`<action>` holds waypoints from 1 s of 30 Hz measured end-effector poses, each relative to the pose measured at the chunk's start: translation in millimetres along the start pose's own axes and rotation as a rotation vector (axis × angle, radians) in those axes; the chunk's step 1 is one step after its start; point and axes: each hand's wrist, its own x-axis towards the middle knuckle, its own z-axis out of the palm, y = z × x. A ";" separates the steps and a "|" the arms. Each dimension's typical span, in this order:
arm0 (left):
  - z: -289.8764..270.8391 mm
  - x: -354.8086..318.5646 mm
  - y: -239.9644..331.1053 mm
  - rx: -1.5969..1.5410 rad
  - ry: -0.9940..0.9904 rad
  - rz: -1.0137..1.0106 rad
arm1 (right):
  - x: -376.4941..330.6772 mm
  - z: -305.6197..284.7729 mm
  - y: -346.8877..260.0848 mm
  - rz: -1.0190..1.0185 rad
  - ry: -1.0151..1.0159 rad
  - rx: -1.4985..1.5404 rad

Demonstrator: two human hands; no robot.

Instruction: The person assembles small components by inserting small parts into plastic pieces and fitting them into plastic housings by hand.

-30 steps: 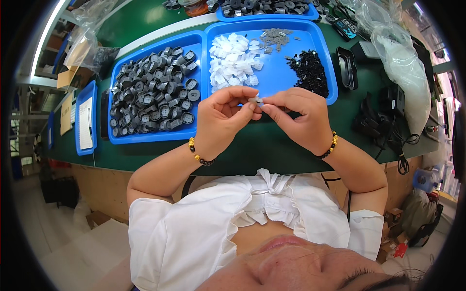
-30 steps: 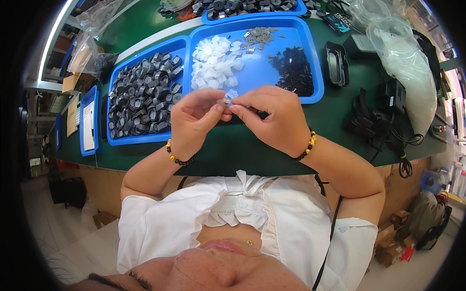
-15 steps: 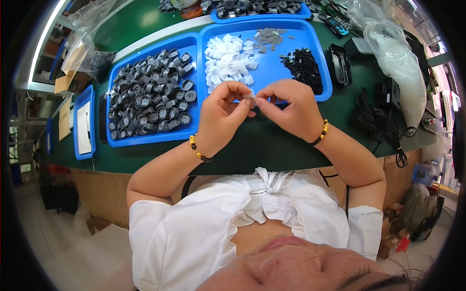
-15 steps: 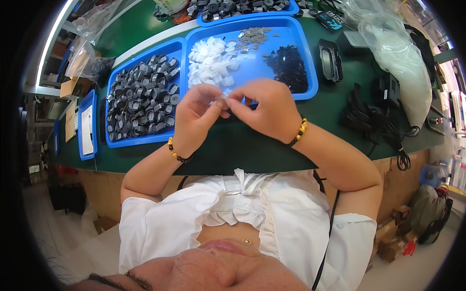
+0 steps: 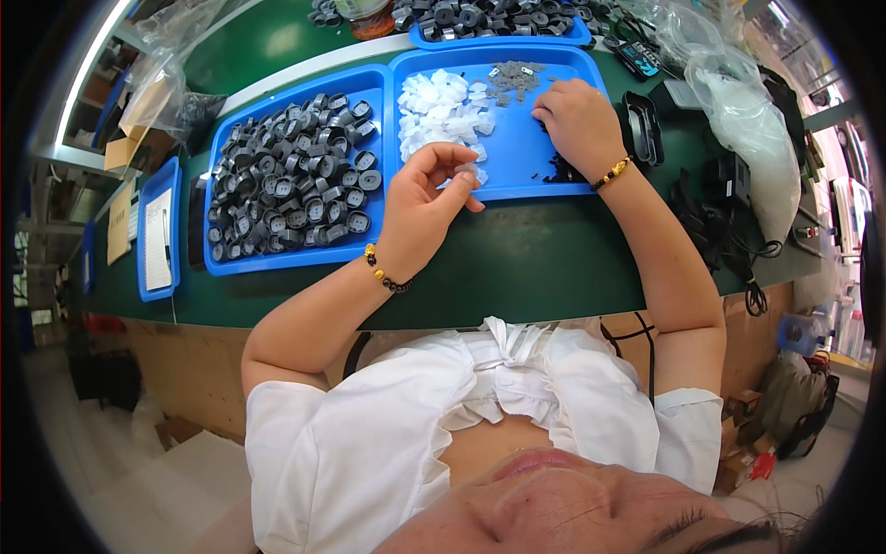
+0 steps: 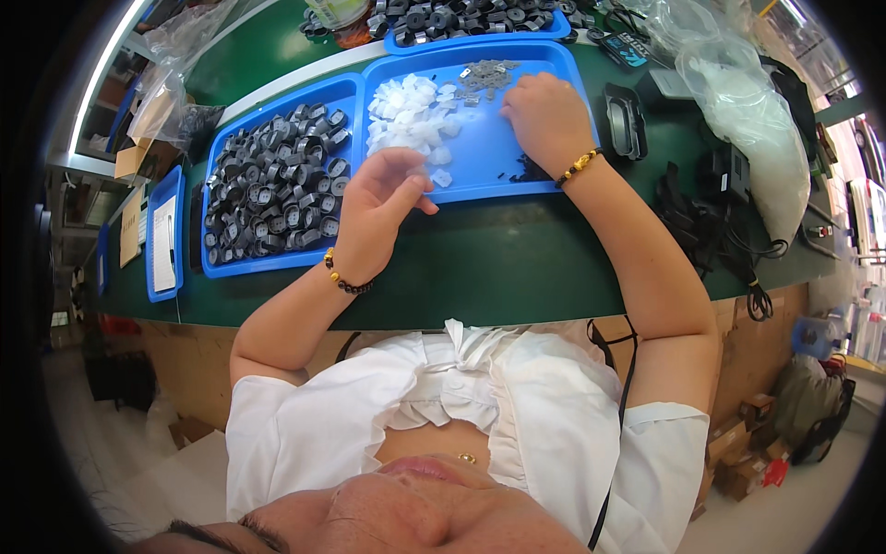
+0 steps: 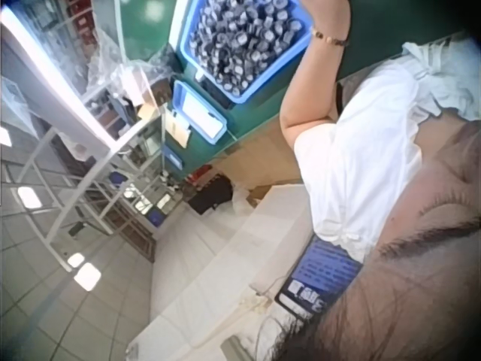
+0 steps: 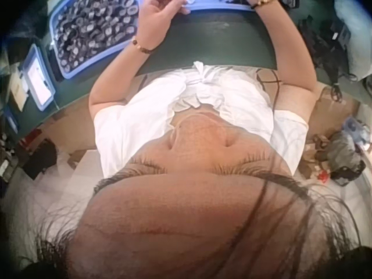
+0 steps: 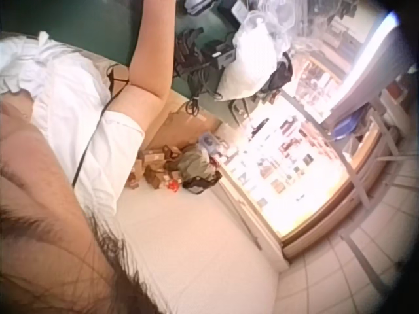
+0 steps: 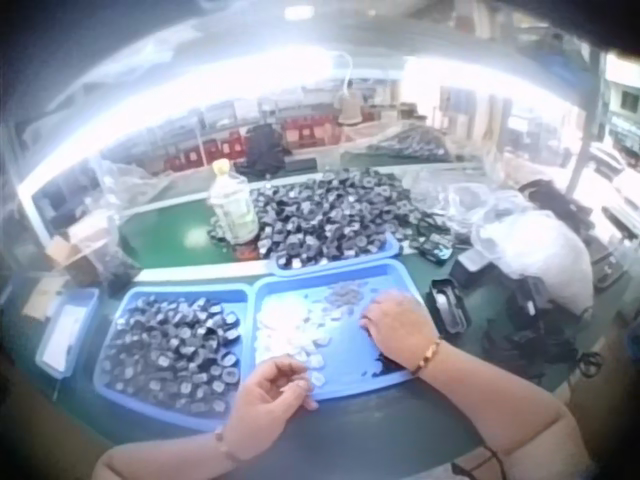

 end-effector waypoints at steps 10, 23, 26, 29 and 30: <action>-0.7 0.5 2.5 -0.012 -0.019 0.001 | -3.4 -9.8 2.4 0.016 0.089 0.168; -2.4 0.8 1.0 -0.230 -0.044 -0.177 | -29.5 -39.9 -41.7 0.325 -0.151 1.275; -1.4 0.7 1.4 -0.282 -0.055 -0.188 | -36.4 -39.8 -52.3 0.397 -0.234 1.461; -0.2 -1.1 4.2 -0.294 -0.067 -0.198 | -38.2 -38.9 -56.1 0.399 -0.222 1.440; 0.2 -1.6 5.0 -0.296 -0.071 -0.199 | -39.0 -38.2 -56.4 0.403 -0.205 1.459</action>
